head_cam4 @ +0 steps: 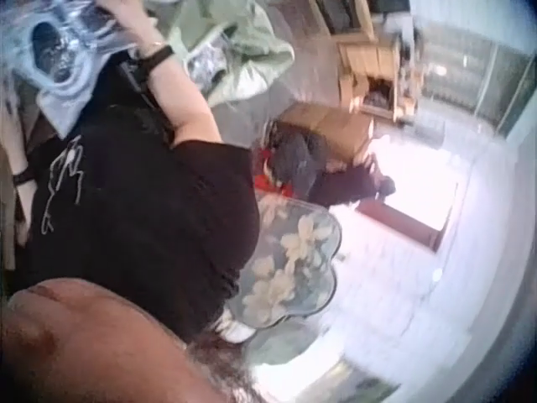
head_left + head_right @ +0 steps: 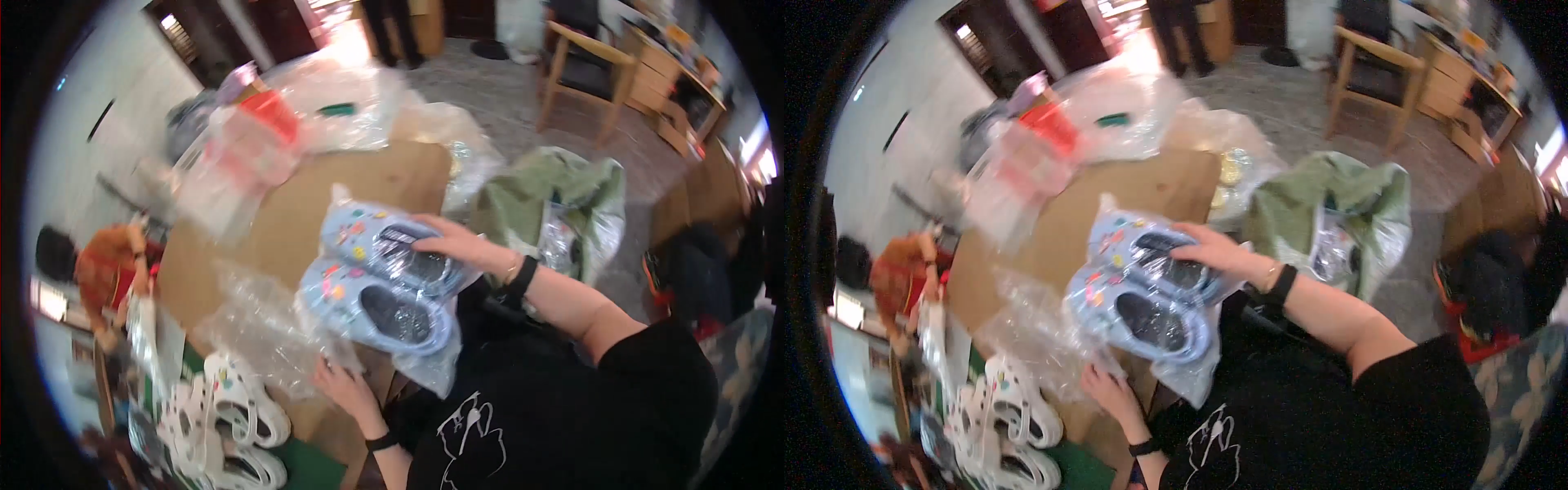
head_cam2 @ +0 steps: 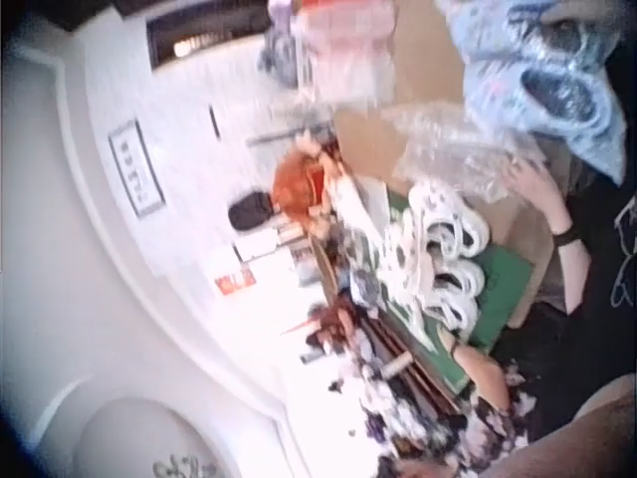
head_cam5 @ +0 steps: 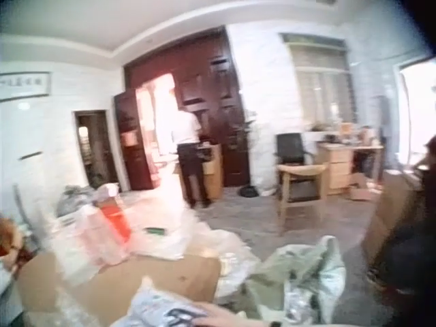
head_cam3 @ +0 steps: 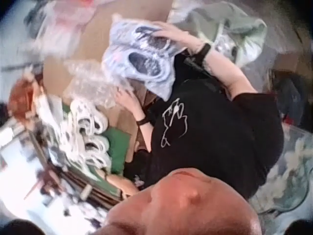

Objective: Packing decorated rubber clogs into plastic bags and placing them into a larger shipping sack.

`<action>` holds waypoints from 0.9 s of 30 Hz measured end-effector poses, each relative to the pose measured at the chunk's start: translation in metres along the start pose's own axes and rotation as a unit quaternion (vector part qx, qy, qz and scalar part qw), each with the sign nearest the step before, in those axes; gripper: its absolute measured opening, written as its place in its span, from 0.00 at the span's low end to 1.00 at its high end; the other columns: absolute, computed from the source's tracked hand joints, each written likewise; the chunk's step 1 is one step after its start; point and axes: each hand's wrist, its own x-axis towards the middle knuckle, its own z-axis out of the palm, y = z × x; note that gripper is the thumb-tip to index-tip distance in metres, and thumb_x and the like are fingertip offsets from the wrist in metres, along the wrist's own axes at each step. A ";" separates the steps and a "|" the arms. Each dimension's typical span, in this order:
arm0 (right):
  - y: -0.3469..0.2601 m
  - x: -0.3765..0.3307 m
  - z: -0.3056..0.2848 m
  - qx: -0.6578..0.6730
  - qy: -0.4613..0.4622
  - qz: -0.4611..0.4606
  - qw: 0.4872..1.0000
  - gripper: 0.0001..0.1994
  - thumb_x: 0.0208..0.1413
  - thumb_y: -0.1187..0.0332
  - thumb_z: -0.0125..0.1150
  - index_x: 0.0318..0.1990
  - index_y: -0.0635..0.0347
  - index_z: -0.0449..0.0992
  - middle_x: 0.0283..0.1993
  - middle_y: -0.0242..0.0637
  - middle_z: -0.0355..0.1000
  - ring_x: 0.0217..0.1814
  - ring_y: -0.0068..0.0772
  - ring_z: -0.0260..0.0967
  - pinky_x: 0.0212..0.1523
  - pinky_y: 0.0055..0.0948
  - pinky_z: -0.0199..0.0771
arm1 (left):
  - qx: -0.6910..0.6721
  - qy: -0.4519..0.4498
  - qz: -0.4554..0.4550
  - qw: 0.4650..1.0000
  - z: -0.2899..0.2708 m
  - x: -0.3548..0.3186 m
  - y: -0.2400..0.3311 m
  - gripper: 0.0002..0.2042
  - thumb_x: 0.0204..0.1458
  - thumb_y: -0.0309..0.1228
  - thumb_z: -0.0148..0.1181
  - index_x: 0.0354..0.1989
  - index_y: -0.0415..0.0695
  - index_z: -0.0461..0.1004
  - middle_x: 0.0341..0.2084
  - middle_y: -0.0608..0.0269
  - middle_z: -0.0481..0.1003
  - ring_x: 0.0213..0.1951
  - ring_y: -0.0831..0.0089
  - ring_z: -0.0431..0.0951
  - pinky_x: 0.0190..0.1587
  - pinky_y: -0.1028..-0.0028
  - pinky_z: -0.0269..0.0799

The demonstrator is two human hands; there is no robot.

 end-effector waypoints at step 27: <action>0.025 -0.297 -0.227 0.207 0.456 0.014 0.865 0.22 0.55 0.67 0.60 0.57 0.62 0.73 0.54 0.37 0.74 0.52 0.29 0.73 0.54 0.28 0.70 | 0.041 0.013 0.022 0.999 -0.007 0.000 -0.007 0.22 0.59 0.37 0.46 0.62 0.46 0.66 0.63 0.51 0.62 0.60 0.49 0.61 0.64 0.53 0.52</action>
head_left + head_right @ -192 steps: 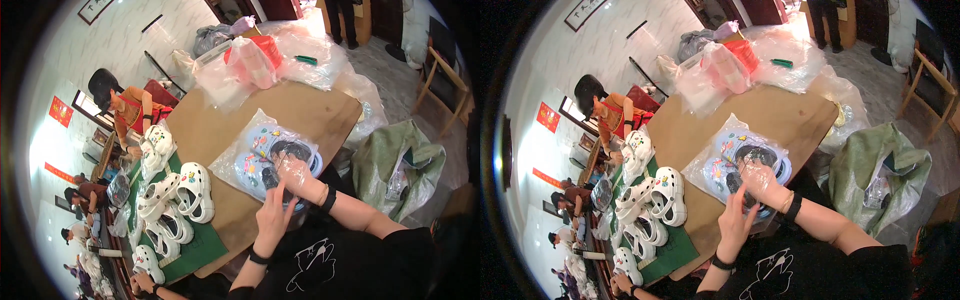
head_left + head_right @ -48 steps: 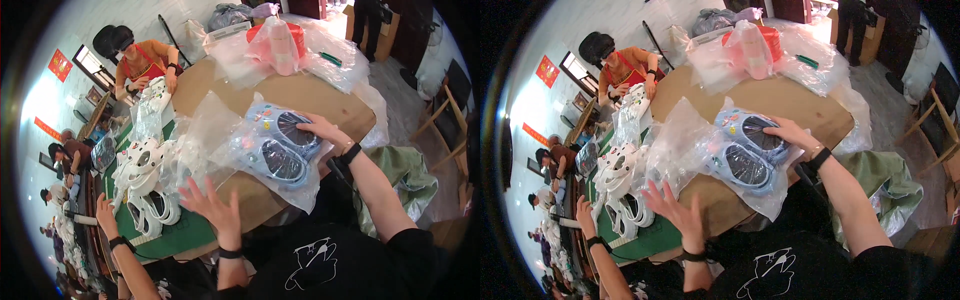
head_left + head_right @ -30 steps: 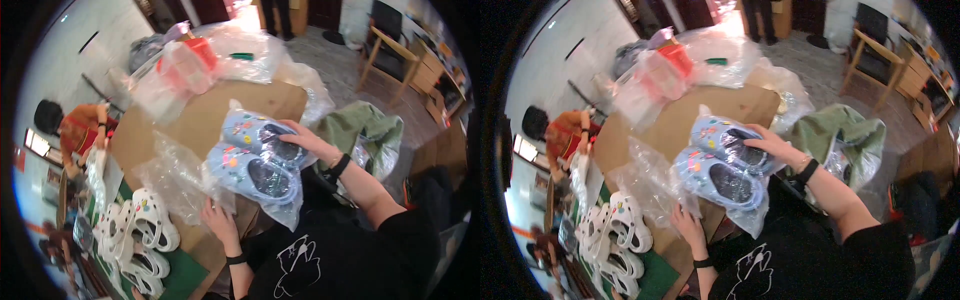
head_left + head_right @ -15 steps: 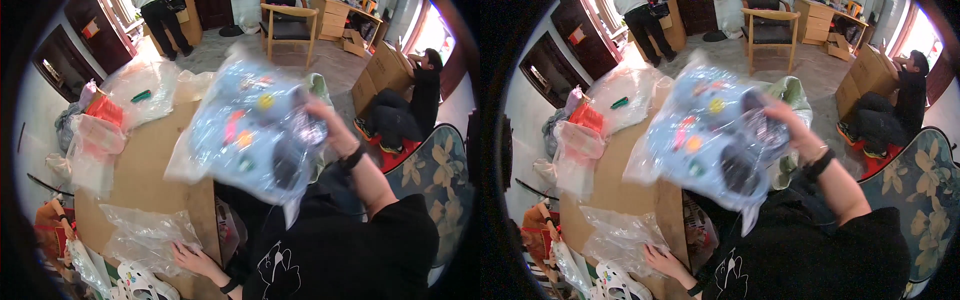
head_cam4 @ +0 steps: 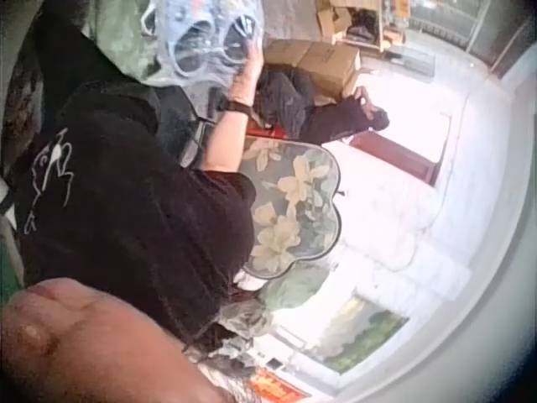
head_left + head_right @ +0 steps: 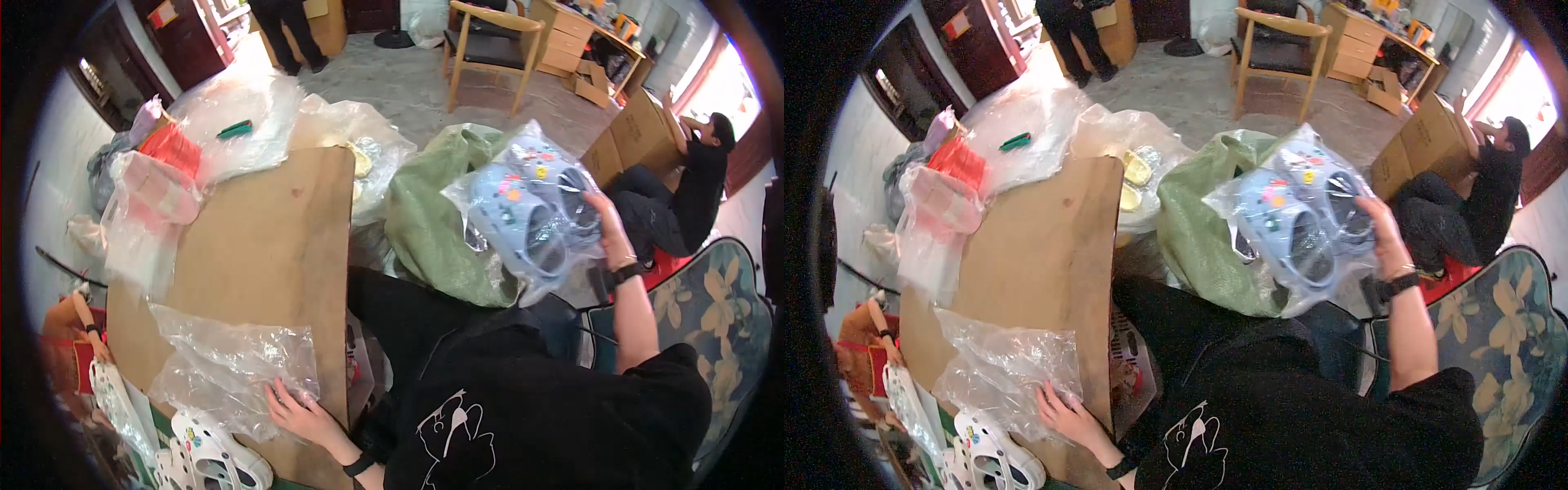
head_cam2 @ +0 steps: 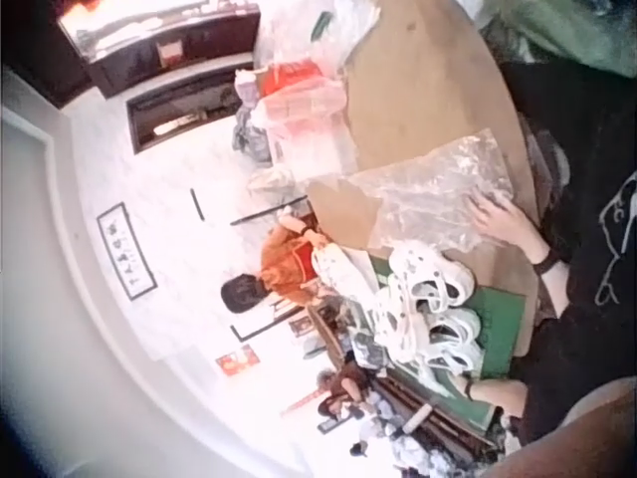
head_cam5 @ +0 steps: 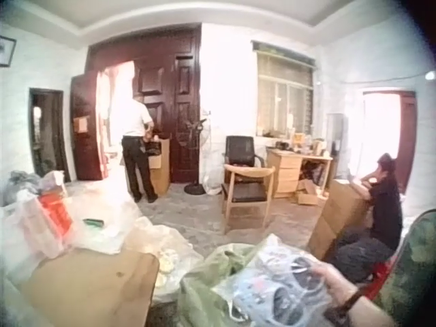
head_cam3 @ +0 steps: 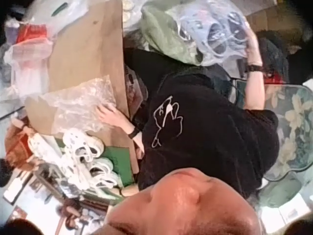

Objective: Packing decorated rubber clogs into plastic bags and placing them into a larger shipping sack.

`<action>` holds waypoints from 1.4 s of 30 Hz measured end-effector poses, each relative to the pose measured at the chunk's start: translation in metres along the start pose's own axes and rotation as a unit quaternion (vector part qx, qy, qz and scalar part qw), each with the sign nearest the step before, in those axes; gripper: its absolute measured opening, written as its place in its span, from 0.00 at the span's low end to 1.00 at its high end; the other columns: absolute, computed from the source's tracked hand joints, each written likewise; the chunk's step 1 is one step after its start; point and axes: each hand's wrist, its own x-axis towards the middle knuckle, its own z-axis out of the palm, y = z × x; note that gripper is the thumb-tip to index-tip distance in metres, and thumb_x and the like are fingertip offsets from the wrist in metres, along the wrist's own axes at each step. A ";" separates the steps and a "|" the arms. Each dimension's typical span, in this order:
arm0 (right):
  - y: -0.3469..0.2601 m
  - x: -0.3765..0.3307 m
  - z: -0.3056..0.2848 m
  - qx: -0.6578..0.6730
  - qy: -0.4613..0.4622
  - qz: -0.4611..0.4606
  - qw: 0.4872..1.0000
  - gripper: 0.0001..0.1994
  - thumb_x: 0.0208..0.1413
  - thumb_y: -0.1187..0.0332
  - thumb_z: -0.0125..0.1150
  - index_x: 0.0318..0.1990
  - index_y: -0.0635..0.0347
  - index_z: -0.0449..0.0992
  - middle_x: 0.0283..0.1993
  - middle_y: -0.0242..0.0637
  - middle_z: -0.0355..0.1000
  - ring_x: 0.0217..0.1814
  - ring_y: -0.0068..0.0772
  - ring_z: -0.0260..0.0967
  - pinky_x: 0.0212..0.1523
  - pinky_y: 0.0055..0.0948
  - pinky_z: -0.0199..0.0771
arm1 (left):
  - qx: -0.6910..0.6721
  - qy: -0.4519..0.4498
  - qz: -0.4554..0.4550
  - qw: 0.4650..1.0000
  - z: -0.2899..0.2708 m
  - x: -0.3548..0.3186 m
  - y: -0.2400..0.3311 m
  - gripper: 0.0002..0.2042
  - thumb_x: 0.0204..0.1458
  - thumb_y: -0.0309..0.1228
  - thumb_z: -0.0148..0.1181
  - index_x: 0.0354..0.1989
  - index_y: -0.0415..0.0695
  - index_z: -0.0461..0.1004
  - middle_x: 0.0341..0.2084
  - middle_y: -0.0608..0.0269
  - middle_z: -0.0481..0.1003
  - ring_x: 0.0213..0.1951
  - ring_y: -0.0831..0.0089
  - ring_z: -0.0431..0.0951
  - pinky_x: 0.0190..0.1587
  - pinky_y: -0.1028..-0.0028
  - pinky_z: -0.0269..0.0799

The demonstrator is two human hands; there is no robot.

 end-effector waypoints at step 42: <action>0.132 -0.120 0.385 -0.294 -0.680 -0.575 0.347 0.39 0.50 0.59 0.66 0.70 0.39 0.56 0.58 0.38 0.61 0.67 0.40 0.56 0.68 0.60 0.49 | -0.149 0.177 -0.225 0.946 -0.089 0.128 -0.139 0.29 0.55 0.35 0.61 0.60 0.31 0.61 0.57 0.36 0.64 0.58 0.45 0.65 0.60 0.59 0.61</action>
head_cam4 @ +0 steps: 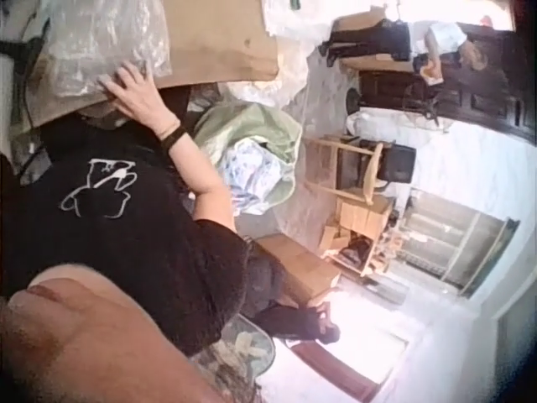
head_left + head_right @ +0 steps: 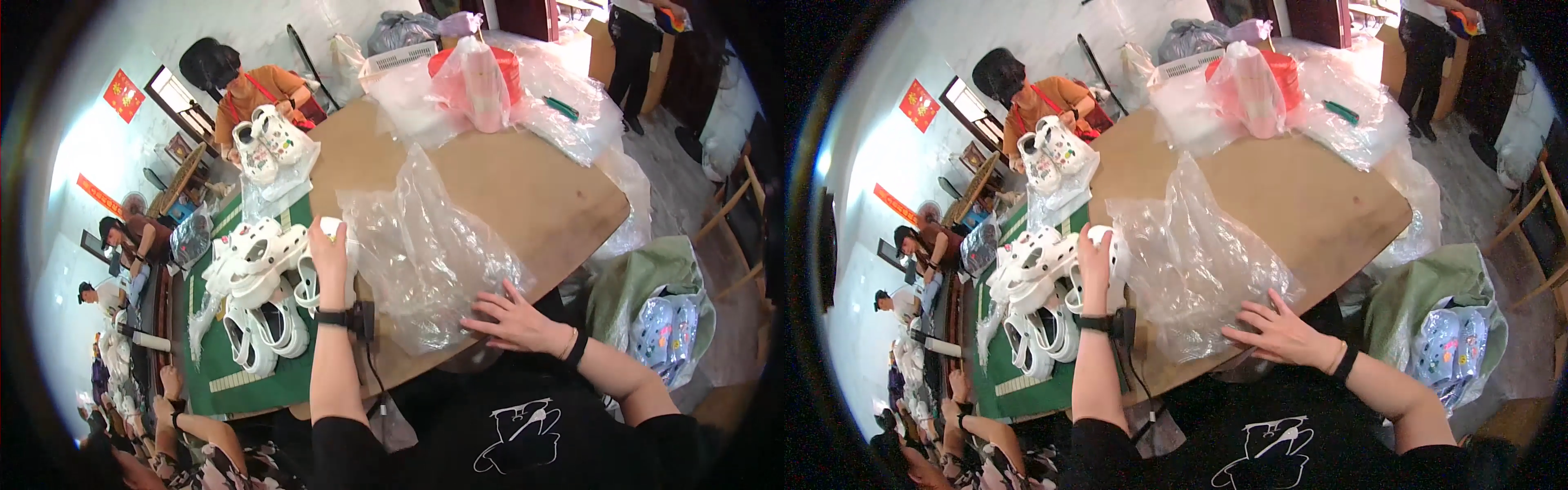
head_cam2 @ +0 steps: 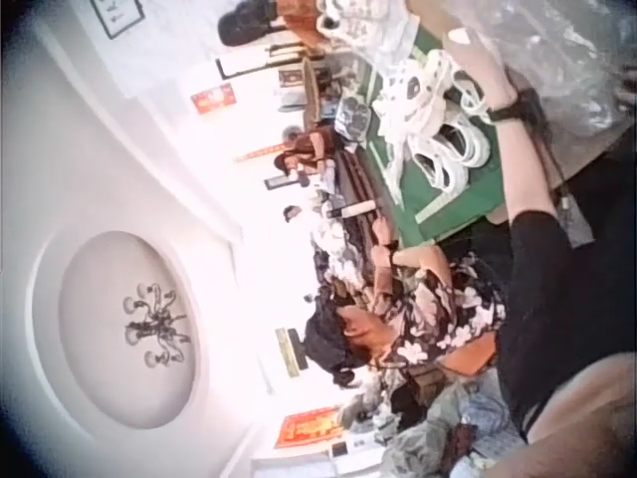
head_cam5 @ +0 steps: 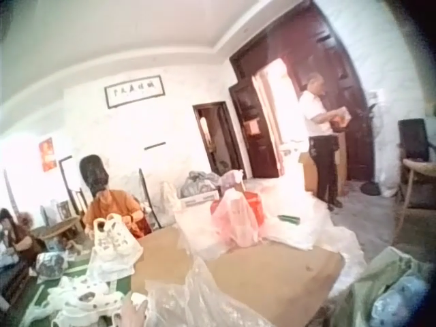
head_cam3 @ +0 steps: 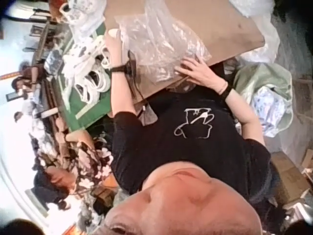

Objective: Packing decorated rubber clogs into plastic bags and placing them into a larger shipping sack.

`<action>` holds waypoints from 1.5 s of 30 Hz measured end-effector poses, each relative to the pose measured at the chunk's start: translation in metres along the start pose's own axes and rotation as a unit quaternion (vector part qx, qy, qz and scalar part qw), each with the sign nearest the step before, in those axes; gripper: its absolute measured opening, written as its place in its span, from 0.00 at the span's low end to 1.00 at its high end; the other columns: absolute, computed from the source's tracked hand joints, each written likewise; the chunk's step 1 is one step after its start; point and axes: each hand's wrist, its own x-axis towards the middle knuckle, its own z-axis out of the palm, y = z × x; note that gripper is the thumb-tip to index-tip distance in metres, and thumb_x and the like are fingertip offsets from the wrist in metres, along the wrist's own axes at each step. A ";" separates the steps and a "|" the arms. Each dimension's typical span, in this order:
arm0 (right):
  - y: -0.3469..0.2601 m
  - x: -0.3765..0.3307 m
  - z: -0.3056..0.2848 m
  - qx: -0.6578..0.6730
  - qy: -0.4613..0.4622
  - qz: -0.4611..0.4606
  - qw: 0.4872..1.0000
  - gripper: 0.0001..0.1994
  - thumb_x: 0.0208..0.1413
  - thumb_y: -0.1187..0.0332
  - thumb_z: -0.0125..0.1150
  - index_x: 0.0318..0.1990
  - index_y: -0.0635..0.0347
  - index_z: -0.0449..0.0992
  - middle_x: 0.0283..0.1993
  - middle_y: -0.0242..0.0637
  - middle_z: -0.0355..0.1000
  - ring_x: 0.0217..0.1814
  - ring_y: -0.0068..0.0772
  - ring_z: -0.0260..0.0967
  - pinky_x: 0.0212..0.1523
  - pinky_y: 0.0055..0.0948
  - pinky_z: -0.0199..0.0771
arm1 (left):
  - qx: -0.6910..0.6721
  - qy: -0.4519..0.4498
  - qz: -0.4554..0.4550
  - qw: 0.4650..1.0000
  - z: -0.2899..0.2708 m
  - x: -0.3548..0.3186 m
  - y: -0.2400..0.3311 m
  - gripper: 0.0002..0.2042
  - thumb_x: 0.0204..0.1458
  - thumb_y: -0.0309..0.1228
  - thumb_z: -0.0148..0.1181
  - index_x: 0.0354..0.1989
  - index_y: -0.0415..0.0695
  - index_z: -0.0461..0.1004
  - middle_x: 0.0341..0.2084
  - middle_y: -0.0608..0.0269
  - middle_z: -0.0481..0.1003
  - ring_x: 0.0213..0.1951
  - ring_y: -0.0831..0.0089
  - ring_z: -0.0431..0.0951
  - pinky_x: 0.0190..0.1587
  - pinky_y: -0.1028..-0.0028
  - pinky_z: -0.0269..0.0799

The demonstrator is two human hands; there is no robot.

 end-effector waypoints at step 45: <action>0.066 -0.142 -0.042 0.237 0.482 0.580 0.612 0.10 0.62 0.67 0.50 0.48 0.58 0.71 0.42 0.33 0.72 0.41 0.22 0.70 0.40 0.21 0.71 | -0.388 -0.233 -0.219 0.864 0.053 -0.052 0.019 0.11 0.63 0.31 0.51 0.47 0.37 0.72 0.34 0.65 0.76 0.32 0.79 0.76 0.35 0.78 0.74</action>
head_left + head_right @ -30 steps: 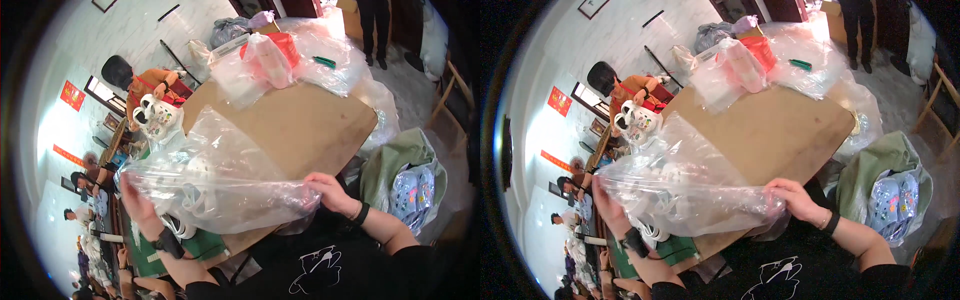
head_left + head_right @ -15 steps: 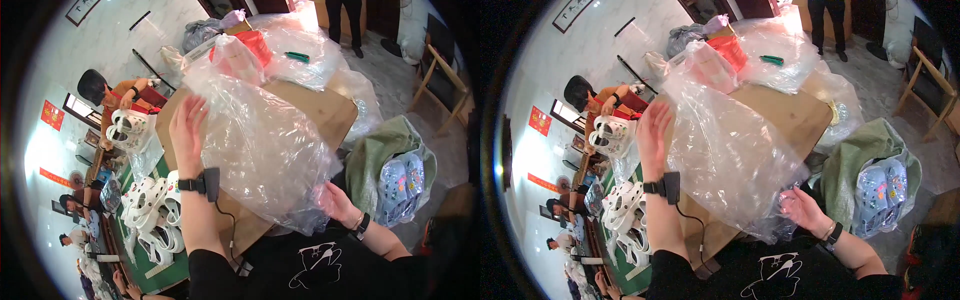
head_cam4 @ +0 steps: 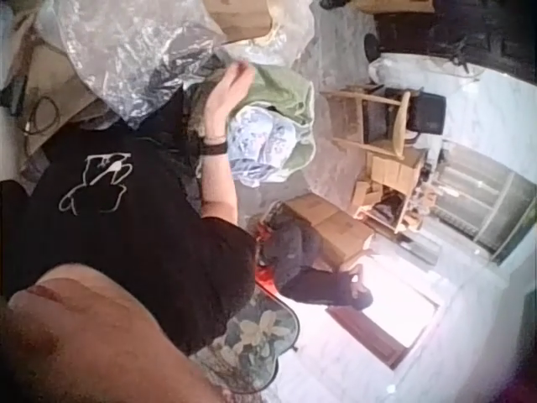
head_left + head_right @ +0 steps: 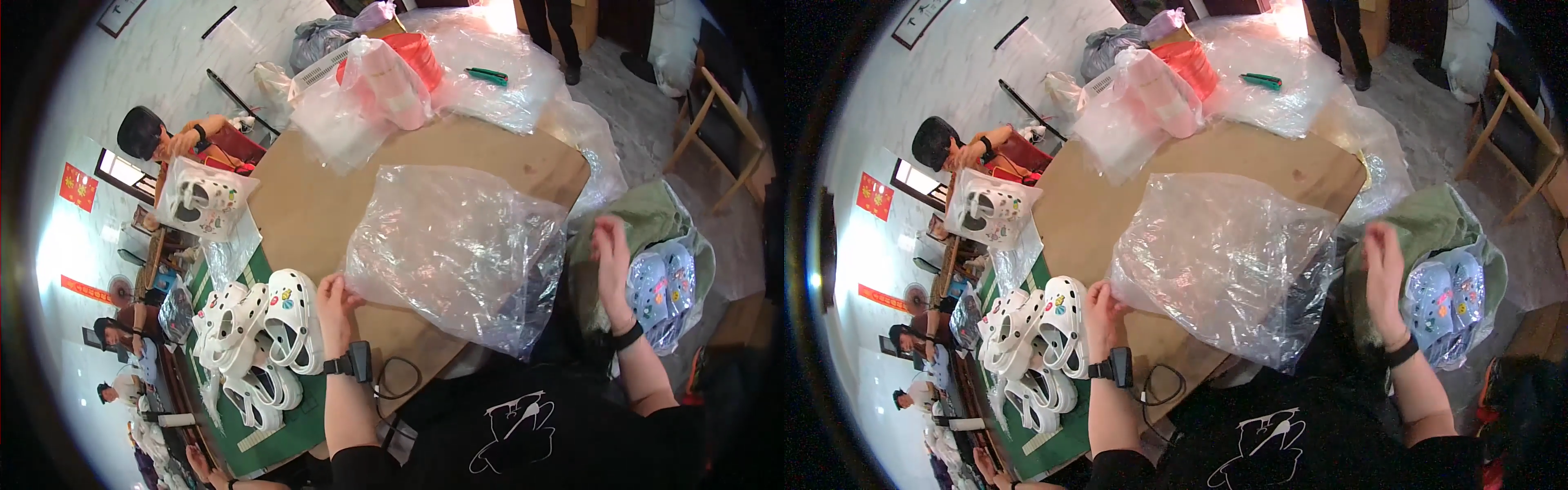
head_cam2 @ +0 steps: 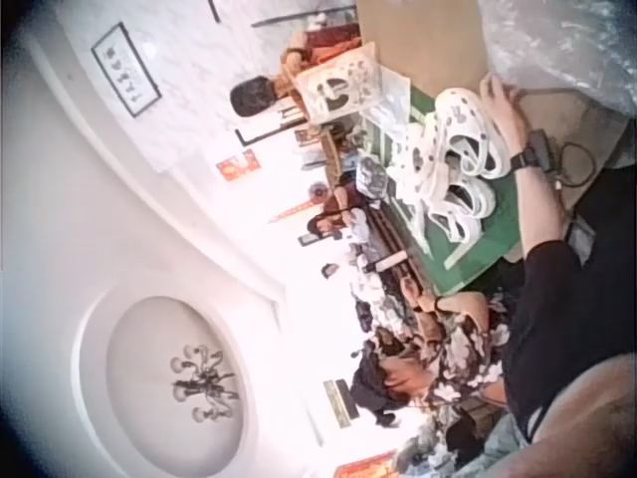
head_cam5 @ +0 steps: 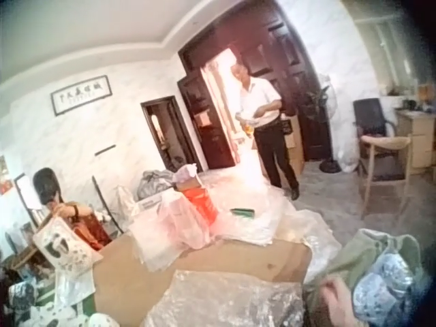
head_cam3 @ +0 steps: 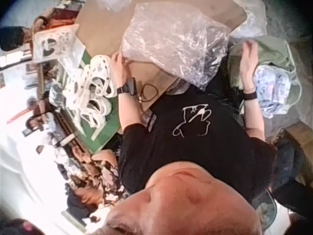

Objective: Packing decorated rubber clogs into plastic bags and placing them into a larger shipping sack.

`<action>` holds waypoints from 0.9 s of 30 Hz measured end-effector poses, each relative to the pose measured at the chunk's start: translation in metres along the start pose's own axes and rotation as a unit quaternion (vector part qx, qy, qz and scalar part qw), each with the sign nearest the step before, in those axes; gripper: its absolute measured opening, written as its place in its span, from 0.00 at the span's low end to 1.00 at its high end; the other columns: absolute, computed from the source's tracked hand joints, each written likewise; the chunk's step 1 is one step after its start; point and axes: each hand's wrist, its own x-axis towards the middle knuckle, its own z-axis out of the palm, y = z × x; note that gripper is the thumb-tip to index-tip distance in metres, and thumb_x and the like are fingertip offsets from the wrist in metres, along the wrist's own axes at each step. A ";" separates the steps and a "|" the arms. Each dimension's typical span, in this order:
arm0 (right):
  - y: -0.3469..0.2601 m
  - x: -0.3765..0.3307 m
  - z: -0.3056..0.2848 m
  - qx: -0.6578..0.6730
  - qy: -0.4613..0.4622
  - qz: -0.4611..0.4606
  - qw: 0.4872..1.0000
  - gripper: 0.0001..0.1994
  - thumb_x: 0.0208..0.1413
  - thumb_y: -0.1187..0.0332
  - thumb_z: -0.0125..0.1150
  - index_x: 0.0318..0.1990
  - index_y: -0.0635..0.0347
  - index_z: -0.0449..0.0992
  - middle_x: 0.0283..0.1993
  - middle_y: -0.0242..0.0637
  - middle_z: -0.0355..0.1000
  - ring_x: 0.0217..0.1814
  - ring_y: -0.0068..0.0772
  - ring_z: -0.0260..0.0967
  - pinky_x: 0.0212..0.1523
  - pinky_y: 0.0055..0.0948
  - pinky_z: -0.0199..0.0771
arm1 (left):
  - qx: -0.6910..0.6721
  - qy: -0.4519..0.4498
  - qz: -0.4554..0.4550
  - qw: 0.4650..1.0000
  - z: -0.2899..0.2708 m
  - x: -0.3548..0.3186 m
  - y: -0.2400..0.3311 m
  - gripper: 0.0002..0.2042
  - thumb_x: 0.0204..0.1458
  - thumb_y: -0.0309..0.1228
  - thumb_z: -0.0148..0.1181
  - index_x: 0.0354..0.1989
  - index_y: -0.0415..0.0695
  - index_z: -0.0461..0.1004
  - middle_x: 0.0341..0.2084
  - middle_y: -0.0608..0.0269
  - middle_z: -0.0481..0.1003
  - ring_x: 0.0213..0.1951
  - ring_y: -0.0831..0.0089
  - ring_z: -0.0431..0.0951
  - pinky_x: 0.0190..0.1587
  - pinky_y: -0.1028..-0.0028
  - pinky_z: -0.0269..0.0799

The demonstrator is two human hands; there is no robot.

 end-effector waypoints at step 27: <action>-0.025 0.051 0.150 -0.341 -0.376 -0.473 0.720 0.30 0.63 0.49 0.49 0.69 0.49 0.56 0.72 0.47 0.50 0.75 0.53 0.43 0.72 0.51 0.44 | 0.609 -0.156 0.157 0.762 0.010 -0.053 -0.010 0.36 0.49 0.46 0.64 0.68 0.58 0.58 0.70 0.56 0.50 0.71 0.47 0.45 0.64 0.33 0.42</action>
